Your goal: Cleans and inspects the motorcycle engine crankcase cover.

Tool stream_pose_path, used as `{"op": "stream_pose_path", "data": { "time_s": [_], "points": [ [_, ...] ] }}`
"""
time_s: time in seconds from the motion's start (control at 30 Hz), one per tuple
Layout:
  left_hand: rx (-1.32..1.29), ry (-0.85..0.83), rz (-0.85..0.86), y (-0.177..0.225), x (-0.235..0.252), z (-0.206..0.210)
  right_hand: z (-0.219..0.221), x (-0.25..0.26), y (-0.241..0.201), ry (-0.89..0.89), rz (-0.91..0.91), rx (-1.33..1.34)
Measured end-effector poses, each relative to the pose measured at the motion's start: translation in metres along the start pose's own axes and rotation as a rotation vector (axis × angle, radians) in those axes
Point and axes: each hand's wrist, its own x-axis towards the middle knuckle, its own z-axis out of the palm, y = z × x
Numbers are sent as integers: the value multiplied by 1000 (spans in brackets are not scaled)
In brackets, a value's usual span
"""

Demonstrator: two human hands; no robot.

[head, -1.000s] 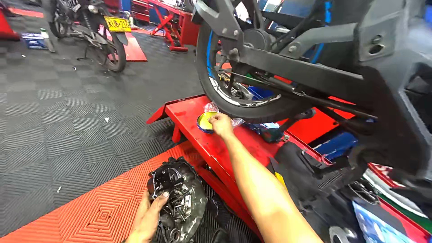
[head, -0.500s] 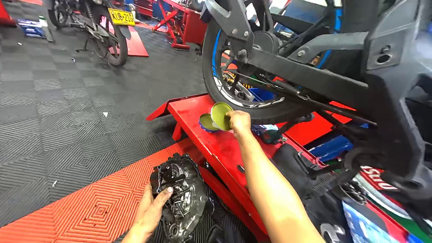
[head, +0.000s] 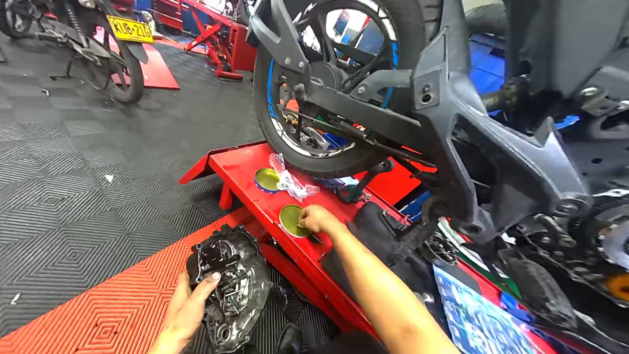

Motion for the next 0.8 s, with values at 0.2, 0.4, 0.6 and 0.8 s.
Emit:
{"op": "stream_pose_path", "data": {
  "time_s": [0.2, 0.4, 0.6, 0.8],
  "points": [
    [12, 23, -6, -4, 5, -4, -8, 1, -1, -153, -115, -14],
    [-4, -4, 2, 2, 6, -4, -18, -15, 5, 95, -110, 57],
    [-89, -123, 39, 11, -4, -8, 2, -112, -76, 316, -275, 440],
    [-135, -162, 3, 14, -17, -3, 88, -155, -140, 97, -457, 229]
  ]
}}
